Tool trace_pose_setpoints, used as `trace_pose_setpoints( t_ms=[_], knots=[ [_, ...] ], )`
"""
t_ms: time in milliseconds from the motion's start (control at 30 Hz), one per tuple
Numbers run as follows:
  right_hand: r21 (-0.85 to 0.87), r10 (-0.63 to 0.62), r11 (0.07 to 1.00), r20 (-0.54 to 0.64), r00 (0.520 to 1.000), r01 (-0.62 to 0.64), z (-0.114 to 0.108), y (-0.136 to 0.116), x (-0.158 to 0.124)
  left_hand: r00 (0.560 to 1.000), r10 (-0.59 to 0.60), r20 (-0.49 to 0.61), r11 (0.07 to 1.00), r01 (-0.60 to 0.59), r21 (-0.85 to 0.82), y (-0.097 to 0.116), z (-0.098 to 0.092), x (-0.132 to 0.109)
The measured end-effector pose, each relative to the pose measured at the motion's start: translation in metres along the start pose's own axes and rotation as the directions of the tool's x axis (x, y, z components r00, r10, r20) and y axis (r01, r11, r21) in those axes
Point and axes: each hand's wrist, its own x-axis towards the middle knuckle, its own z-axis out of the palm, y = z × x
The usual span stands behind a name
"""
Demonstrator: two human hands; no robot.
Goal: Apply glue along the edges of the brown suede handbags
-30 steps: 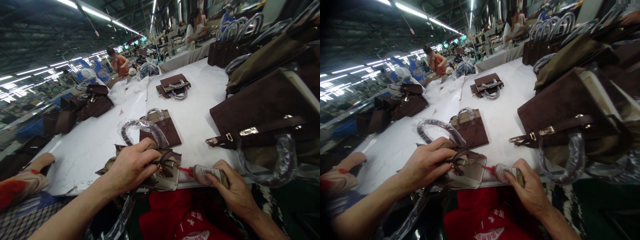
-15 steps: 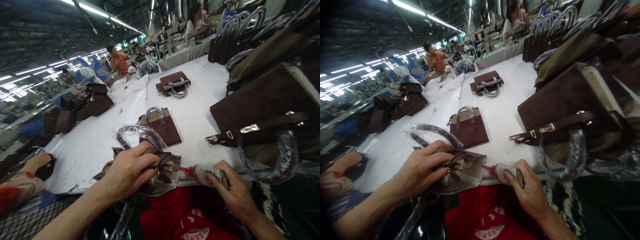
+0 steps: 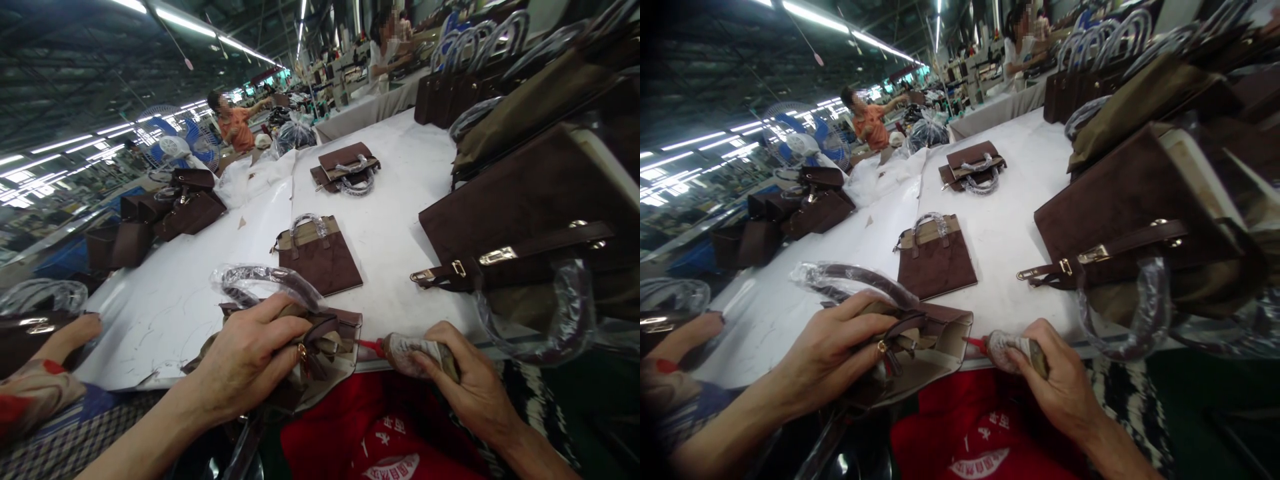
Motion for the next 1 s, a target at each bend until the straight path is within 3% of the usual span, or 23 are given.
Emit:
trace_pose_setpoints(
  t_ms=[133, 267, 433, 533, 833, 933, 1000],
  knots=[
    [-0.009, 0.022, 1.0, -0.054, 0.998, -0.023, 0.001, 0.003, 0.001, 1.0, -0.017, -0.007, 1.0, 0.017, -0.009, 0.001, 0.0, -0.002],
    [0.033, 0.135, 0.99, 0.069, 0.988, -0.137, 0.001, 0.006, -0.004, 0.998, -0.064, -0.007, 0.997, 0.063, -0.032, 0.0, 0.004, -0.009],
    [0.013, 0.153, 0.988, -0.066, 0.986, -0.153, 0.004, 0.006, -0.006, 0.996, -0.088, -0.004, 0.995, 0.087, -0.041, 0.0, 0.006, -0.015],
    [0.042, 0.181, 0.983, -0.006, 0.983, -0.181, 0.003, 0.005, -0.005, 0.997, -0.082, -0.007, 0.995, 0.082, -0.048, 0.0, 0.006, -0.016],
    [0.049, 0.037, 0.998, 0.055, 0.998, -0.04, -0.003, -0.008, -0.012, 0.996, -0.081, -0.024, 0.995, 0.08, -0.051, 0.0, 0.008, -0.02],
    [0.003, -0.006, 1.0, -0.013, 1.0, 0.006, -0.004, -0.011, -0.012, 0.996, -0.088, -0.019, 0.995, 0.087, -0.054, 0.001, 0.009, -0.025],
    [0.01, -0.009, 1.0, 0.001, 1.0, 0.009, -0.004, -0.013, -0.012, 0.996, -0.091, -0.023, 0.995, 0.09, -0.043, 0.001, 0.01, -0.029]
  ],
)
